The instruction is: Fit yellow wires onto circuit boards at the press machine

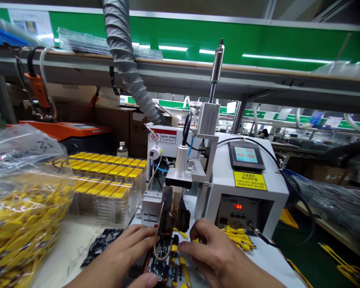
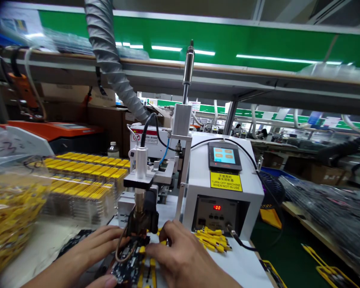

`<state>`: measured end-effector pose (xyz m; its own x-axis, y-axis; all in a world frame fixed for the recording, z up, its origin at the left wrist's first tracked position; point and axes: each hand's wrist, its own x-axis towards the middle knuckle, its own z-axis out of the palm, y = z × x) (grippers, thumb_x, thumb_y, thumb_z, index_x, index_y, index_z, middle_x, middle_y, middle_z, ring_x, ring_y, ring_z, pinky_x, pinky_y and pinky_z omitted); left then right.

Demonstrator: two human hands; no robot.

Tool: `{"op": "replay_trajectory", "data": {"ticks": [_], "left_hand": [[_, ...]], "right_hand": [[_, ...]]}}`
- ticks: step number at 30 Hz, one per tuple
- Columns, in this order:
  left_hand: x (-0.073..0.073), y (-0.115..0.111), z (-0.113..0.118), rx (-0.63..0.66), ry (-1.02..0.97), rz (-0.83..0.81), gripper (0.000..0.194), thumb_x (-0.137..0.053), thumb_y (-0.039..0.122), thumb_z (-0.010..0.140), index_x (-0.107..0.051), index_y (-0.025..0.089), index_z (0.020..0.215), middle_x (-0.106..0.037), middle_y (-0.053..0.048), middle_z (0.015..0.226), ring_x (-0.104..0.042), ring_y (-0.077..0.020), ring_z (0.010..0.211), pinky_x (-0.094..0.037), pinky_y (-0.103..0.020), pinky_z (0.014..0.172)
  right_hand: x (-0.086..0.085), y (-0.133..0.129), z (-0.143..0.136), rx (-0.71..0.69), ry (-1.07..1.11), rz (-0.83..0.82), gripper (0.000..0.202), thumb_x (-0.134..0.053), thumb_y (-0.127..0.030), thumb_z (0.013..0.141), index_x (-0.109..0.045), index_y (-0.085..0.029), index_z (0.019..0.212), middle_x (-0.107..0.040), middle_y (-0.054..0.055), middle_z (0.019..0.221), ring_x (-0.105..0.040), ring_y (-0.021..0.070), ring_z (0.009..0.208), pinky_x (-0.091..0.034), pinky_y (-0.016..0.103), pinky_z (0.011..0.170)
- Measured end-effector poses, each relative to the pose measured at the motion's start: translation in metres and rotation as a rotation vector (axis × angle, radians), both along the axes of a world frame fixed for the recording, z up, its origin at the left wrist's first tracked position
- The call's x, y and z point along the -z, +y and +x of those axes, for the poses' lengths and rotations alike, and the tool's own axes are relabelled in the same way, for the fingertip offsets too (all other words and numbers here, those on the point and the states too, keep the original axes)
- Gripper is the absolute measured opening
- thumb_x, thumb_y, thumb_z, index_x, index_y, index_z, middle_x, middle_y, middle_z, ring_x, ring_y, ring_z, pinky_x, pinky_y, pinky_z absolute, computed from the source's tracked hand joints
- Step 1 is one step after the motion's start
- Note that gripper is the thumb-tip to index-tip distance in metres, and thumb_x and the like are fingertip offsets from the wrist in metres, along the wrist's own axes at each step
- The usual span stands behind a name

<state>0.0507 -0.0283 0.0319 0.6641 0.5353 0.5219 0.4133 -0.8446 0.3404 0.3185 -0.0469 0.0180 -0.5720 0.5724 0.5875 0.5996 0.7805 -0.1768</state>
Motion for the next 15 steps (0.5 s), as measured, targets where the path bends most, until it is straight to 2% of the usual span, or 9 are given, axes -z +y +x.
{"op": "replay_trajectory", "data": {"ticks": [8,15], "left_hand": [[-0.002,0.001,0.001,0.016,0.015,0.002,0.042,-0.064,0.042,0.091,-0.061,0.032,0.131,-0.070,-0.005,0.125,-0.065,-0.0244,0.112,-0.053,-0.033,0.099],[-0.002,-0.001,-0.002,0.001,0.014,-0.015,0.043,-0.067,0.042,0.089,-0.063,0.033,0.131,-0.070,-0.005,0.126,-0.064,-0.0260,0.114,-0.053,-0.035,0.098]], "right_hand": [[0.001,-0.001,-0.003,-0.015,0.020,0.020,0.031,-0.050,-0.011,0.086,-0.074,-0.018,0.104,-0.062,0.012,0.082,-0.060,0.0236,0.071,-0.051,0.033,0.057],[0.008,0.000,-0.008,0.012,0.085,0.071,0.027,-0.051,-0.011,0.090,-0.073,-0.021,0.102,-0.059,0.008,0.081,-0.057,0.0210,0.070,-0.045,0.030,0.055]]}}
